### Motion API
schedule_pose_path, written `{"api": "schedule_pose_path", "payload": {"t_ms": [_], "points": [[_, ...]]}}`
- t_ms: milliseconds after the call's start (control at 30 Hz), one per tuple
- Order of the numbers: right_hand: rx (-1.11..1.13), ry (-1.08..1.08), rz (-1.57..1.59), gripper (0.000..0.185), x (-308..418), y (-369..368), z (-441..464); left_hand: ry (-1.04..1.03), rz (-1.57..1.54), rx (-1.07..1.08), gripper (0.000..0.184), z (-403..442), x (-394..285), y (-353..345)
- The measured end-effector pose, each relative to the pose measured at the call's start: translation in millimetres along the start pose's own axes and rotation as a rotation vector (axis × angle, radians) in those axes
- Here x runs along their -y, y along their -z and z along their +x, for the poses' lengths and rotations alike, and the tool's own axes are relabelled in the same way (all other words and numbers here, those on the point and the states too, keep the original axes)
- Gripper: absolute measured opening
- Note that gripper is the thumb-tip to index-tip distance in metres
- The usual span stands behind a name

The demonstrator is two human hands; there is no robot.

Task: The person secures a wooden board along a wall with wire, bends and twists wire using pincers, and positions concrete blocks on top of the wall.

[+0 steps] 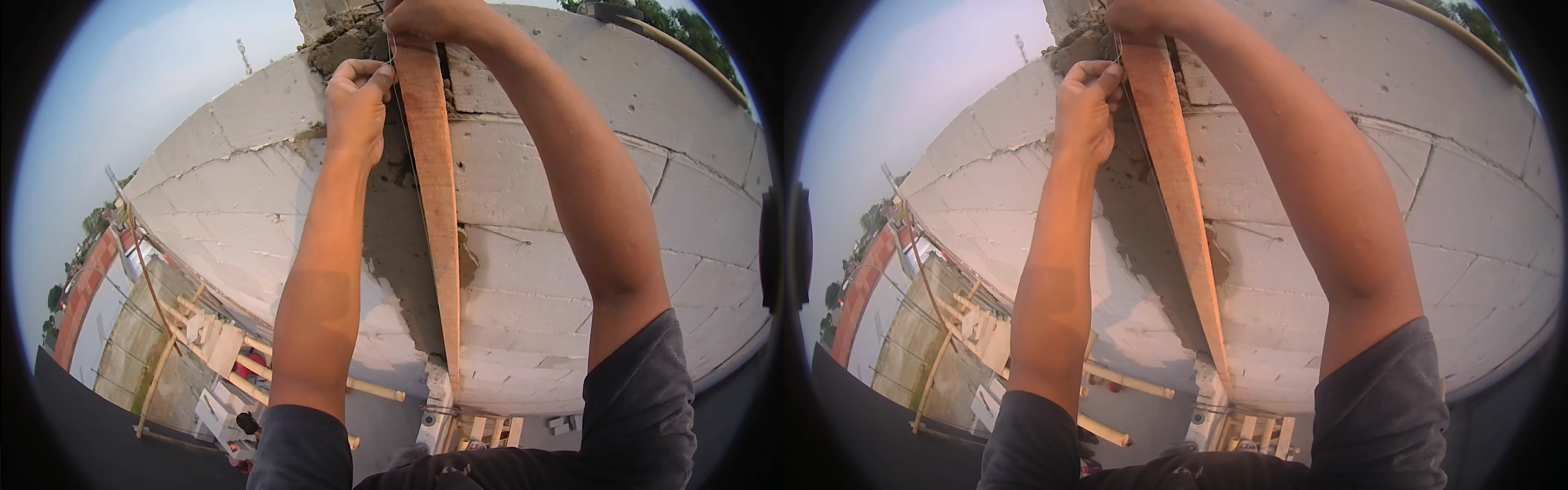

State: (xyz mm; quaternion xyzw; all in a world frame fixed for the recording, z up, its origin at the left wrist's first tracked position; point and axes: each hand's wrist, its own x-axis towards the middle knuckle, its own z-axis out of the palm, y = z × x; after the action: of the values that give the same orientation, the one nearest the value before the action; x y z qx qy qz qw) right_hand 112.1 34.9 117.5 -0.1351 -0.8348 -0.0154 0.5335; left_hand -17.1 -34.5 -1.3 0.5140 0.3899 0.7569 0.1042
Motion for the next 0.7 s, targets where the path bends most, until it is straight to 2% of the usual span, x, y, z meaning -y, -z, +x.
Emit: {"api": "schedule_pose_path", "payload": {"t_ms": [167,267,400,467,700], "points": [[0.014,-0.023,0.013,0.009,1.0,0.7,-1.8,-0.067,-0.088,0.069,0.015,-3.2,1.2,-4.6],[0.017,-0.053,0.013,0.009,0.3,0.1,-2.1,-0.081,-0.089,0.022,0.012,-7.6,1.1,-5.9],[-0.026,0.014,-0.004,0.009,-1.1,-1.6,-2.8,-0.112,-0.089,0.061,0.01,-4.0,2.7,-1.2],[-0.025,0.025,-0.008,0.009,-2.2,-6.1,-2.1,-0.085,-0.122,0.121,0.012,-2.3,3.3,0.4],[-0.008,0.053,0.024,0.007,-5.2,-2.3,-3.5,0.019,-0.227,0.069,0.012,-1.0,-0.3,0.7]]}}
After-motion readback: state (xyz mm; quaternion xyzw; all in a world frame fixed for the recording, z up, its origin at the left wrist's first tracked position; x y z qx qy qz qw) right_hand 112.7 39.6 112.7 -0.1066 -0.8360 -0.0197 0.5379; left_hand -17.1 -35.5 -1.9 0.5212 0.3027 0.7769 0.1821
